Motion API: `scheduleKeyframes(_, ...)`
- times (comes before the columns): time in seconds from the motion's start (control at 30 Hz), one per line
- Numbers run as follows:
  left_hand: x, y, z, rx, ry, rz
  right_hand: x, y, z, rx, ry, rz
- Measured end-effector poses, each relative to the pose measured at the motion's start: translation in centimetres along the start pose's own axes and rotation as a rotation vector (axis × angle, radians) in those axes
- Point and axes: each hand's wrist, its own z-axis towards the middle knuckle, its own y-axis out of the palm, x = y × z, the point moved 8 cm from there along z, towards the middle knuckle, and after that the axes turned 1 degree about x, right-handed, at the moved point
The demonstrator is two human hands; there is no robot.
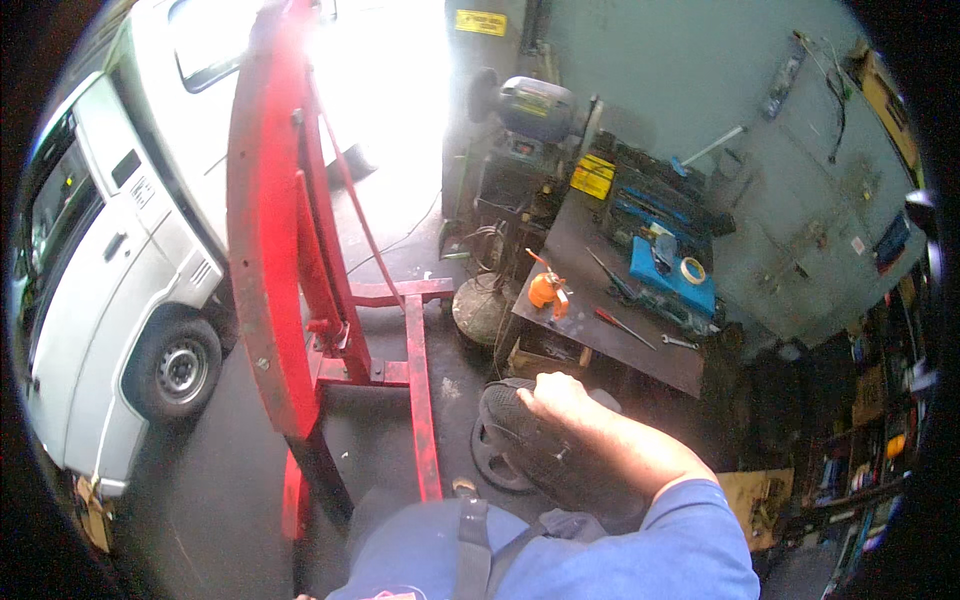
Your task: The person removes the valve cover from a car engine, places it on the hood, and then uses a bench grinder to clean small metal parts. The person handles bolts and the valve cover by hand.
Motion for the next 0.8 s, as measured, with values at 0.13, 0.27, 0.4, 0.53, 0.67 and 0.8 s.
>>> scheduleKeyframes(0.13,2.5,-1.1,-2.2,0.096,0.148,-0.252,-2.3,-0.8,0.2,0.168,-0.100,-0.180)
scheduleKeyframes(0.27,2.4,-2.4,-1.9,0.180,-0.002,-0.616,-11.6,-0.4,-1.2,0.378,-0.496,0.050)
scheduleKeyframes(0.4,4.0,-3.6,-3.8,0.143,0.015,-1.021,-21.9,5.4,-2.8,0.170,-0.670,0.168)
scheduleKeyframes(0.53,0.7,-6.1,-5.5,0.049,0.129,-1.433,-34.5,13.1,-2.5,0.013,-0.630,0.244)
scheduleKeyframes(0.67,-11.5,-10.0,-5.4,0.031,0.102,-1.858,-49.1,19.7,-0.1,0.151,-0.710,0.204)
scheduleKeyframes(0.8,-20.9,-15.6,-5.1,0.065,0.058,-2.090,-55.1,23.3,3.7,0.345,-0.417,-0.135)
